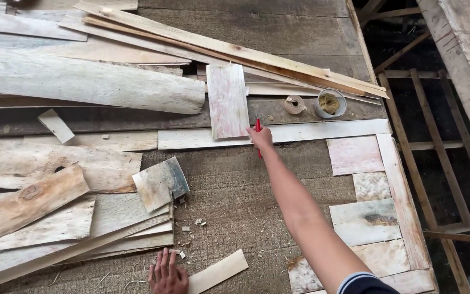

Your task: The person uses a red utility knife to cut and trim thin wooden planks on a workbench. They repeatedly position planks, score or slice edges, and remove small offcuts, handling several pieces one at a time.

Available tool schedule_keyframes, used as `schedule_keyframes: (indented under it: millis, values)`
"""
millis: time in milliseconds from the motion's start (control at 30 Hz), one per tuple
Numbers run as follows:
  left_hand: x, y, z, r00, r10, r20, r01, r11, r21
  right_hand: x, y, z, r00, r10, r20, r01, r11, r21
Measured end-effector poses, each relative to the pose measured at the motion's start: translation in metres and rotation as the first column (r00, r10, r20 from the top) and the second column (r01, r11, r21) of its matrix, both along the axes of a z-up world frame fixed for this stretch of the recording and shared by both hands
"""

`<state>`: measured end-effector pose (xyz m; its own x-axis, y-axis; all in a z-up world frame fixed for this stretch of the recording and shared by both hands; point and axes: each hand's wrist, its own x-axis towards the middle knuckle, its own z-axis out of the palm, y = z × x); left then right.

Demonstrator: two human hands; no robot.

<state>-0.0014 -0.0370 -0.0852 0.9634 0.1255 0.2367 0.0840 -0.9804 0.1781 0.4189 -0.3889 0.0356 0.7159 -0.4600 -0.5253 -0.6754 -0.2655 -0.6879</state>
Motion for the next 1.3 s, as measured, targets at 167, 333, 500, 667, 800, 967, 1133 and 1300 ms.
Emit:
schedule_keyframes:
  millis: [167,333,500,667,800,967,1133,1300]
  values:
    - [0.002,0.002,-0.003,1.000,-0.018,0.021,0.017,1.000,0.008,0.003,0.003,-0.003,0.999,0.037,0.007,-0.037,0.999,0.035]
    - [0.003,0.006,-0.003,0.999,-0.047,-0.027,0.048,0.998,0.029,-0.005,0.003,-0.005,0.995,-0.023,0.096,0.009,0.989,0.149]
    - [0.004,0.007,0.000,0.993,-0.054,-0.104,0.053,0.999,-0.003,-0.044,0.000,0.021,0.985,-0.087,0.151,0.046,0.965,0.257]
    - [0.001,0.007,-0.003,0.991,-0.056,-0.119,0.055,0.998,-0.015,-0.132,-0.018,0.050,0.972,-0.106,0.211,0.002,0.896,0.444]
    - [0.001,0.006,0.002,0.994,-0.054,-0.097,0.053,0.998,-0.020,-0.215,-0.039,0.059,0.966,-0.108,0.234,-0.012,0.888,0.460]
    - [0.003,0.002,0.017,0.982,-0.075,-0.173,0.074,0.997,-0.010,-0.312,-0.072,0.040,0.985,0.009,0.170,-0.077,0.914,0.398]
    - [0.011,0.004,0.029,0.959,-0.079,-0.272,0.059,0.995,-0.079,-0.383,-0.067,0.040,0.990,0.036,0.137,-0.090,0.908,0.409]
    - [0.015,-0.011,0.051,0.988,-0.106,-0.110,0.080,0.973,-0.217,-0.438,-0.040,0.037,0.988,-0.006,0.157,-0.061,0.908,0.414]
